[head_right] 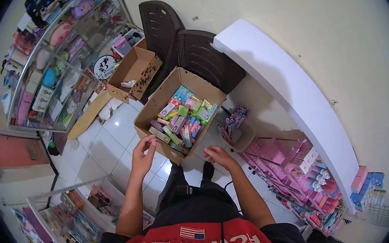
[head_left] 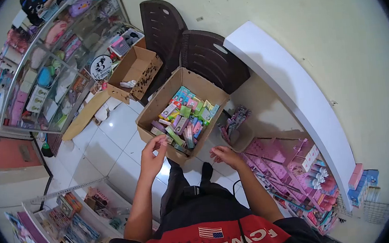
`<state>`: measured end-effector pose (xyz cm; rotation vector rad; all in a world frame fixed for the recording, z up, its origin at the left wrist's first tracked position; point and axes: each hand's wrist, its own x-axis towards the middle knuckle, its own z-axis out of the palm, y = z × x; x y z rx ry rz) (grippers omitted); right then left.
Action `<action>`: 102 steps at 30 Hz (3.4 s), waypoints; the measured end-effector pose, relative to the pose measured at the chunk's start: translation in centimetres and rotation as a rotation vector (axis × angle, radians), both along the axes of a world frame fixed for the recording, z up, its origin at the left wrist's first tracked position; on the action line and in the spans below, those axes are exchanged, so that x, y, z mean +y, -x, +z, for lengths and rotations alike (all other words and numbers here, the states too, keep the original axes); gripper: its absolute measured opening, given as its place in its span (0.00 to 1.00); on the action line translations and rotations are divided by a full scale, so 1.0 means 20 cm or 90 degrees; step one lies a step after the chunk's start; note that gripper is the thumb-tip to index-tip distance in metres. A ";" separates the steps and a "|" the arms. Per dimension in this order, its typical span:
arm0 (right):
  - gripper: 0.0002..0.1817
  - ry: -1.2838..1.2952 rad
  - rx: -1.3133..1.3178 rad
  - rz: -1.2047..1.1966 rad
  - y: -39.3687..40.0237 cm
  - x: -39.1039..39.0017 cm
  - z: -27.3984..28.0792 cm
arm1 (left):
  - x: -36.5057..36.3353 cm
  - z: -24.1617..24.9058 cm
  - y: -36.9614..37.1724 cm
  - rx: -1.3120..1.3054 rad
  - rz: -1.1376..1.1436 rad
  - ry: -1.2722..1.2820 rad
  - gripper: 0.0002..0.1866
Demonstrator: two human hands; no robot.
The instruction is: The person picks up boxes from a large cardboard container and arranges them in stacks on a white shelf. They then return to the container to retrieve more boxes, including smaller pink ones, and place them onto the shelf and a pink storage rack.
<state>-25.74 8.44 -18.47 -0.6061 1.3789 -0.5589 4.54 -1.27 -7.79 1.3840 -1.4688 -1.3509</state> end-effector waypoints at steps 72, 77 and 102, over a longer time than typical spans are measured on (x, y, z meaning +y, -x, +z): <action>0.27 0.154 0.493 0.202 -0.20 -1.38 -0.87 | -1.07 -1.68 0.36 -0.219 -0.106 -0.314 0.36; 0.32 0.056 0.437 0.263 -0.22 -1.37 -0.88 | -1.12 -1.37 0.37 -0.190 -0.062 -0.344 0.29; 0.19 0.275 0.533 0.071 -0.13 -1.33 -0.80 | -1.01 -1.46 0.13 -0.236 -0.126 -0.432 0.30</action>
